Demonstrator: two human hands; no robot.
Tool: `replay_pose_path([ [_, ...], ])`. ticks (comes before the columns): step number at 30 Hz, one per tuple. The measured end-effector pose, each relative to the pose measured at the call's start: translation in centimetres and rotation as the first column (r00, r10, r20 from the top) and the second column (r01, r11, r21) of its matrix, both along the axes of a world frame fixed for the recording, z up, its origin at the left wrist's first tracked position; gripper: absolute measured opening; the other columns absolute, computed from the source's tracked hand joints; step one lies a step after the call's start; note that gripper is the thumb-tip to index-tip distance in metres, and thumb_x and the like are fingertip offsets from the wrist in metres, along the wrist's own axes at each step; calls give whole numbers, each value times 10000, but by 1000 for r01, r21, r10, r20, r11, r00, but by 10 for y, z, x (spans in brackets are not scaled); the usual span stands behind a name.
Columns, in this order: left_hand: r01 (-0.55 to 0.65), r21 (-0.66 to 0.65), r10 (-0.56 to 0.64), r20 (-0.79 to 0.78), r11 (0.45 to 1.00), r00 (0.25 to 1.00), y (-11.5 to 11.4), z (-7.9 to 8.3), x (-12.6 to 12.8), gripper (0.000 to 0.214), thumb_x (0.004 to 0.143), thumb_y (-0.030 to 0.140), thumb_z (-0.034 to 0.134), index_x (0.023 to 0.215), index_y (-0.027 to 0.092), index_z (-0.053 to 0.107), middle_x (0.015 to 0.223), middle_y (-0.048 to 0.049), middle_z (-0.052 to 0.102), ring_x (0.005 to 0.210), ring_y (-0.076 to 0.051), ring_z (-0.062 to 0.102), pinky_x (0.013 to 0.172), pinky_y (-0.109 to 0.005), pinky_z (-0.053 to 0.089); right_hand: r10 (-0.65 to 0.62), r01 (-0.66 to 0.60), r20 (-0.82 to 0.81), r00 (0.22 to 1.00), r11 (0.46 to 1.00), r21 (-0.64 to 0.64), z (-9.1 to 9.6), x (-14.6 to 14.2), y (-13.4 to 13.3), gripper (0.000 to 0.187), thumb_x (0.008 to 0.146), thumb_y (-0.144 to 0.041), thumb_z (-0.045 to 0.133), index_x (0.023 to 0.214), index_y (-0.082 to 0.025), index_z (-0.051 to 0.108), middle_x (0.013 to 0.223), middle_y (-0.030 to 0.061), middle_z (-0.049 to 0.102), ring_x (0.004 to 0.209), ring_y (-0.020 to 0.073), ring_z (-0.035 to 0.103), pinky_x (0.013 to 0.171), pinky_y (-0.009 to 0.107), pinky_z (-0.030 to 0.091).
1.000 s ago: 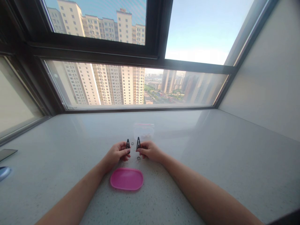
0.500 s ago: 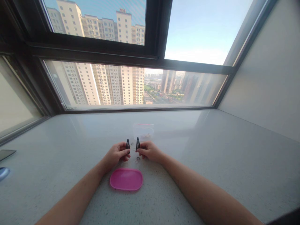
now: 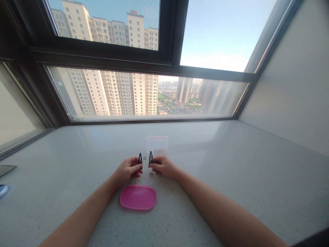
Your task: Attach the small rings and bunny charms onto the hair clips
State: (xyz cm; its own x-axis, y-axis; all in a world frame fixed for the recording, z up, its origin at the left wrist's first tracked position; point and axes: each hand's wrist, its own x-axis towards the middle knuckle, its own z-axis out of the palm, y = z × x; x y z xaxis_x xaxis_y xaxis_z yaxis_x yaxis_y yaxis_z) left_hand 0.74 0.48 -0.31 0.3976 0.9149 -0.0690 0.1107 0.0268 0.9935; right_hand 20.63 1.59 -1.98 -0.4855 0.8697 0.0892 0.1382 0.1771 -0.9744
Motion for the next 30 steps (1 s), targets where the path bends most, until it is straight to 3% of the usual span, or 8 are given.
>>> replay_pose_path([
  [30,-11,3,11,1,1000,1000,-2,2,1,306,660,378,635,823,124,582,636,-30,623,486,-110,542,492,-216,414,4,-4,6,1000,1000,1,0,0,0,197,731,-298,559,766,-109,604,544,-22,508,420,70,463,386,169,327],
])
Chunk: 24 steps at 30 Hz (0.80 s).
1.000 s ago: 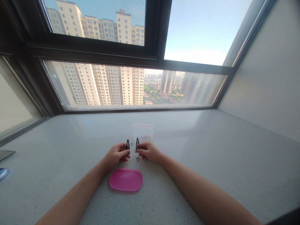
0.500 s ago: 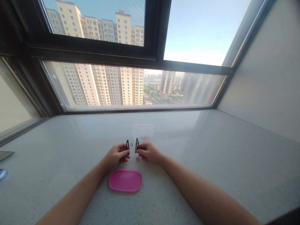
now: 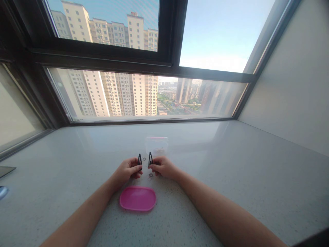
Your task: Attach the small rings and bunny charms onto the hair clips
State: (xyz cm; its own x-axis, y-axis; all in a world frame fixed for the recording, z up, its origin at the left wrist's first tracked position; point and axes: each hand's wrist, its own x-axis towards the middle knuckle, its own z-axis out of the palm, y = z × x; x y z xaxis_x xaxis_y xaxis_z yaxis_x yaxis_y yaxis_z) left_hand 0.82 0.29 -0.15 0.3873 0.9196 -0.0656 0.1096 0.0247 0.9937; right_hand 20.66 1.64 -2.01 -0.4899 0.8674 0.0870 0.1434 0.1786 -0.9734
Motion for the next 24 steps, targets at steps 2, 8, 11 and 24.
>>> replay_pose_path([
  [2,4,5,-4,0,1000,1000,0,0,0,309,658,379,636,823,123,584,630,-29,622,482,-108,539,490,-216,414,0,0,-3,1000,1000,1,0,0,0,196,730,-297,560,765,-109,604,543,-23,506,418,70,462,387,170,327],
  [8,12,5,-12,1,1000,1000,1,-1,0,298,673,369,626,831,121,577,635,-30,623,480,-105,536,486,-213,414,-4,4,4,1000,1000,10,-1,0,0,207,726,-313,565,756,-111,602,549,-22,509,422,69,464,382,167,321],
  [11,8,-3,-8,-2,1000,1000,1,-1,0,311,662,376,634,833,122,581,636,-31,624,476,-104,537,480,-208,409,-10,10,2,1000,1000,10,-1,0,0,206,724,-314,565,748,-112,601,547,-22,510,421,71,464,379,169,313],
  [24,9,0,-9,-1,1000,1000,0,0,0,290,674,360,627,832,122,576,635,-32,624,476,-105,539,480,-212,410,-15,15,-2,1000,1000,8,1,0,-1,198,721,-306,568,745,-113,604,542,-23,510,421,71,462,385,172,322],
])
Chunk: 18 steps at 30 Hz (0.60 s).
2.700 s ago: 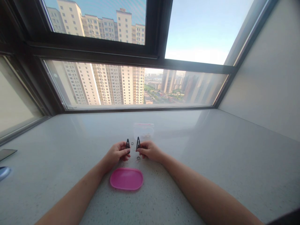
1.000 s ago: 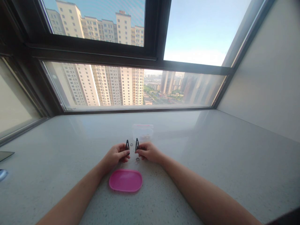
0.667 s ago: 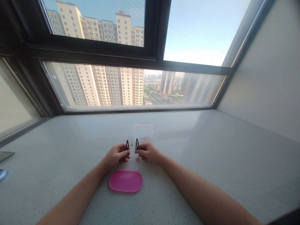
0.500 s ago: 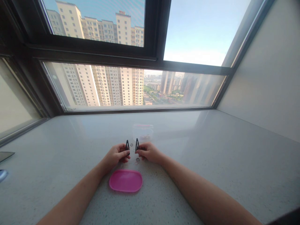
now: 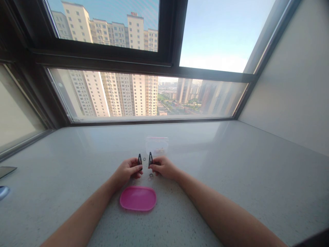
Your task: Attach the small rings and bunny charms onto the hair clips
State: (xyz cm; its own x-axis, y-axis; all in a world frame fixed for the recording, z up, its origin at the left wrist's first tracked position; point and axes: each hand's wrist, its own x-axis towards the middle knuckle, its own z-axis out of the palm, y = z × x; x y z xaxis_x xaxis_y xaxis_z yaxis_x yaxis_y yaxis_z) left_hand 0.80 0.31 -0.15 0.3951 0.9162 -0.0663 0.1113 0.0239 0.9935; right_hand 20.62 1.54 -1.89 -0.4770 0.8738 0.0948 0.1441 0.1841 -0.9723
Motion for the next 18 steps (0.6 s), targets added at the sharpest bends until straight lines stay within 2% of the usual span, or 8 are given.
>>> replay_pose_path([
  [18,8,9,-8,-13,1000,1000,2,-4,-1,266,703,332,606,846,115,550,643,-29,620,487,-102,538,491,-212,420,2,-2,9,1000,1000,2,-1,0,0,197,725,-298,561,760,-109,608,544,-28,507,421,64,457,380,164,315],
])
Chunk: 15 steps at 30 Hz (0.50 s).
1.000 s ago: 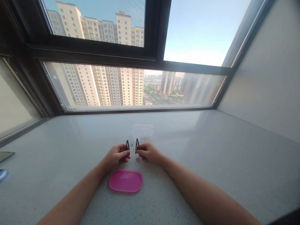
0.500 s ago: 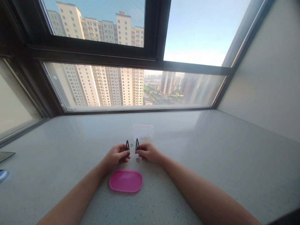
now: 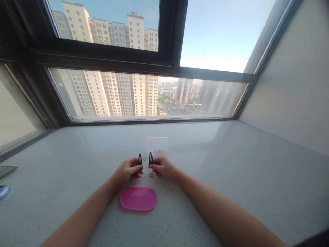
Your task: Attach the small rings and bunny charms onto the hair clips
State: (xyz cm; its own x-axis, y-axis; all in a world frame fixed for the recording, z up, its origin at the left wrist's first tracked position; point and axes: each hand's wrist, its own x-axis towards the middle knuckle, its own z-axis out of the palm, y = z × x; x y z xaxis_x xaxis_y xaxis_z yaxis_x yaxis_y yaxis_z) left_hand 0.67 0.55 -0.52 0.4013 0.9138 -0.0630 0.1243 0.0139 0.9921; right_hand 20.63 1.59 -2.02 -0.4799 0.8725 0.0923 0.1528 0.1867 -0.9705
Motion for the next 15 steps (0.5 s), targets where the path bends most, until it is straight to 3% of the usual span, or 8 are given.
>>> replay_pose_path([
  [15,4,-7,-4,4,1000,1000,0,0,-1,263,703,337,608,834,117,551,652,-32,624,493,-99,541,500,-209,424,12,-12,-8,1000,1000,10,0,0,0,181,732,-279,555,763,-106,601,553,-19,509,422,68,467,380,162,321],
])
